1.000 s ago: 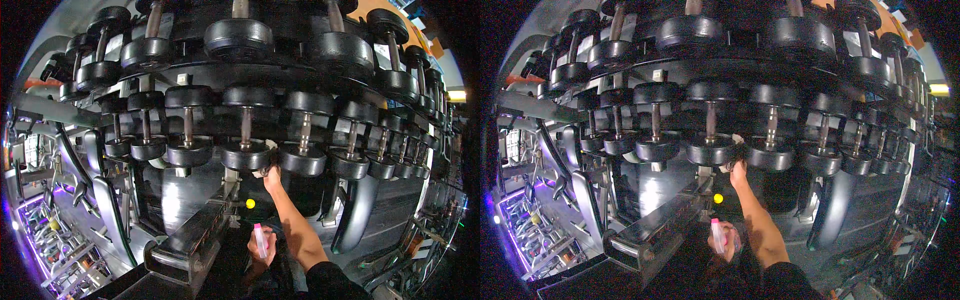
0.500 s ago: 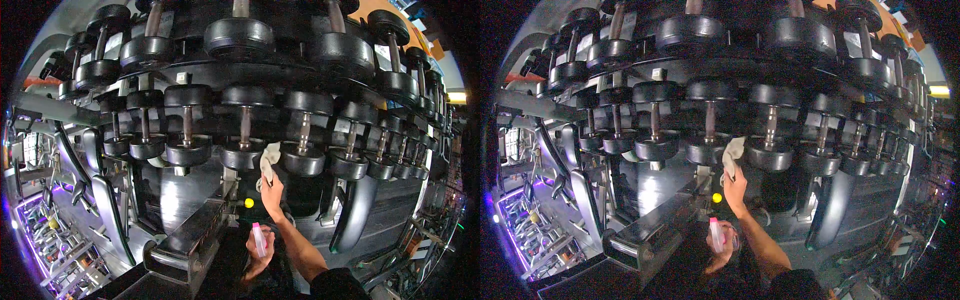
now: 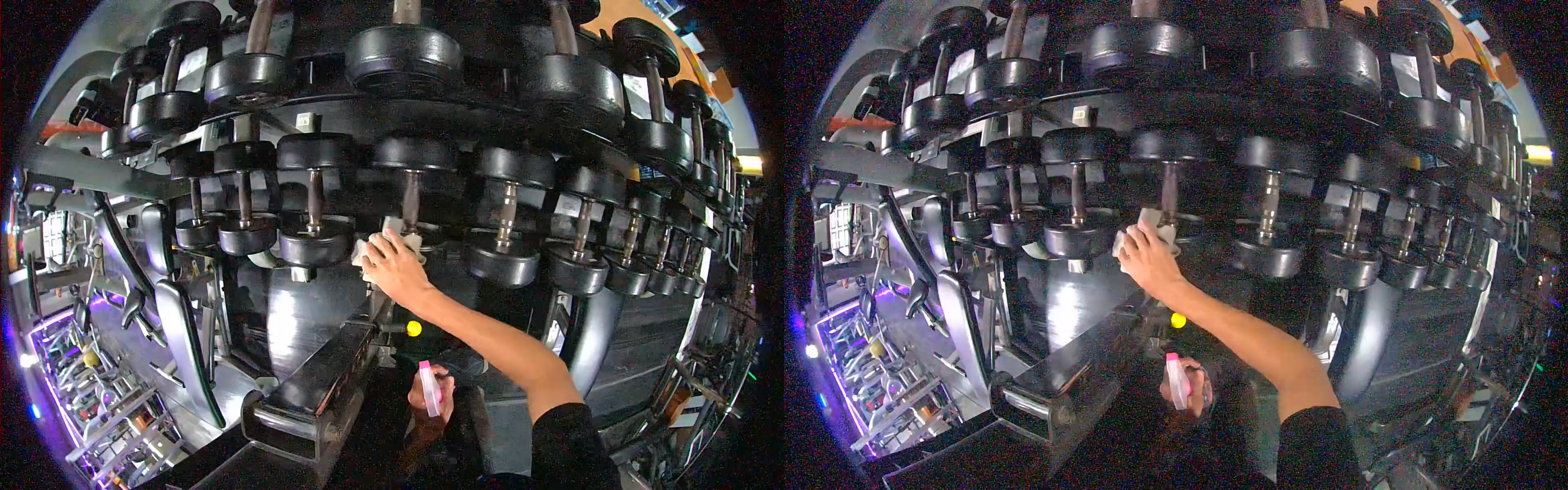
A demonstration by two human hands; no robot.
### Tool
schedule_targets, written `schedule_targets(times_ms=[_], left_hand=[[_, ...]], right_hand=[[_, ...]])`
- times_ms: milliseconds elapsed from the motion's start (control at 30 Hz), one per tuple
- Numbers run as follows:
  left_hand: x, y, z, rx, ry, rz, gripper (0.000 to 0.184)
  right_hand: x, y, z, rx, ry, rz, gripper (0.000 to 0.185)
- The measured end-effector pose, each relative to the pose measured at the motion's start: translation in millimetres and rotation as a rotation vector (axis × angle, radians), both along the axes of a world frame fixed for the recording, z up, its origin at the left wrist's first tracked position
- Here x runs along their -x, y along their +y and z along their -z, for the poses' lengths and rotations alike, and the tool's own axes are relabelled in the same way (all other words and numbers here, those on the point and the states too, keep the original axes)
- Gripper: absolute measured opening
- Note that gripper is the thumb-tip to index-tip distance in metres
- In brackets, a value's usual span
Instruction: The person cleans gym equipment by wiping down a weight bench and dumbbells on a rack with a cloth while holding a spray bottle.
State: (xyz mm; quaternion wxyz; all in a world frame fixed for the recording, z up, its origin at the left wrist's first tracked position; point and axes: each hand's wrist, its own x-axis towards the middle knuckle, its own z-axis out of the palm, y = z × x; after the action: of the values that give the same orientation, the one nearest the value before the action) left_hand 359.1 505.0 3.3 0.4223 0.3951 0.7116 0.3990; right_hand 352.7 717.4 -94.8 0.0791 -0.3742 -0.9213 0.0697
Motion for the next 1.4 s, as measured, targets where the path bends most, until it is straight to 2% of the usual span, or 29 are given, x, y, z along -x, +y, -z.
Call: schedule_targets(times_ms=[67,100,167,300,367,400,433,467,500,600,767,867,900,967,1000,1067,1167,1233,1333,1400], left_hand=[[-3.3,2.6,-3.3,0.031,-0.011,0.008,0.021],[-4.1,1.3,-1.9,0.03,-0.014,0.012,0.021],[-3.4,-5.7,6.6,0.015,-0.043,-0.011,0.022],[-3.1,-15.3,15.2,0.082,-0.103,-0.011,0.023],[-2.8,-9.2,9.9,0.09,0.013,0.044,0.022],[-3.2,-9.5,13.3,0.091,0.018,0.043,0.022],[-5.3,-10.6,19.6,0.002,0.004,0.014,0.023],[-5.6,-11.2,23.0,-0.087,-0.01,-0.013,0.023],[-7.4,-11.1,25.1,-0.075,-0.024,-0.021,0.023],[-4.8,-9.7,25.4,-0.018,-0.054,-0.044,0.023],[-3.9,-11.6,22.8,0.025,-0.086,-0.061,0.023],[-2.2,-9.6,22.6,0.031,-0.095,-0.072,0.023],[-2.9,-10.7,21.5,0.027,-0.096,-0.081,0.023],[-2.5,-11.0,21.3,0.027,-0.104,-0.09,0.023],[-1.2,-8.3,20.7,0.027,-0.11,-0.092,0.023],[-2.7,-10.0,20.0,0.028,-0.121,-0.107,0.023],[-2.7,-8.3,18.4,0.029,-0.151,-0.13,0.021],[-3.2,-10.1,18.5,0.033,-0.18,-0.144,0.022],[-2.9,-17.6,23.8,0.065,-0.162,-0.109,0.023],[-2.8,-16.8,22.2,0.114,-0.165,-0.111,0.022]], right_hand=[[11.6,5.8,1.7,0.039,-0.216,-0.075,0.032],[18.7,7.6,8.1,-0.048,-0.188,-0.08,0.029],[28.6,9.4,7.7,0.055,-0.291,-0.103,0.031],[57.7,15.4,18.2,0.056,-0.385,-0.097,0.028],[71.0,20.5,16.8,0.191,-0.532,-0.19,0.025],[78.0,19.9,26.2,0.118,-0.606,-0.227,0.023],[92.8,15.1,62.7,0.118,-0.6,-0.228,0.023],[111.5,8.0,114.2,0.02,-0.701,-0.242,0.021],[122.1,3.7,140.5,-0.079,-0.802,-0.254,0.02],[108.3,9.7,77.3,0.051,-0.637,-0.212,0.021],[100.2,8.1,66.2,0.158,-0.666,-0.191,0.023],[60.4,5.5,21.5,0.154,-0.311,-0.037,0.019],[45.8,3.4,14.6,0.154,-0.311,-0.038,0.019],[18.3,-3.6,6.6,0.057,0.287,0.063,0.033],[4.7,-7.7,3.1,0.057,0.285,0.064,0.033],[-19.0,-15.9,-3.4,0.04,0.483,0.099,0.049],[-49.7,-24.0,-14.2,0.113,0.506,0.172,0.054],[-62.2,-27.6,-18.6,0.169,0.564,0.231,0.056],[-74.5,-34.7,-9.0,0.324,0.809,0.436,0.055],[-76.1,-40.7,-4.6,0.3,0.816,0.493,0.054]])
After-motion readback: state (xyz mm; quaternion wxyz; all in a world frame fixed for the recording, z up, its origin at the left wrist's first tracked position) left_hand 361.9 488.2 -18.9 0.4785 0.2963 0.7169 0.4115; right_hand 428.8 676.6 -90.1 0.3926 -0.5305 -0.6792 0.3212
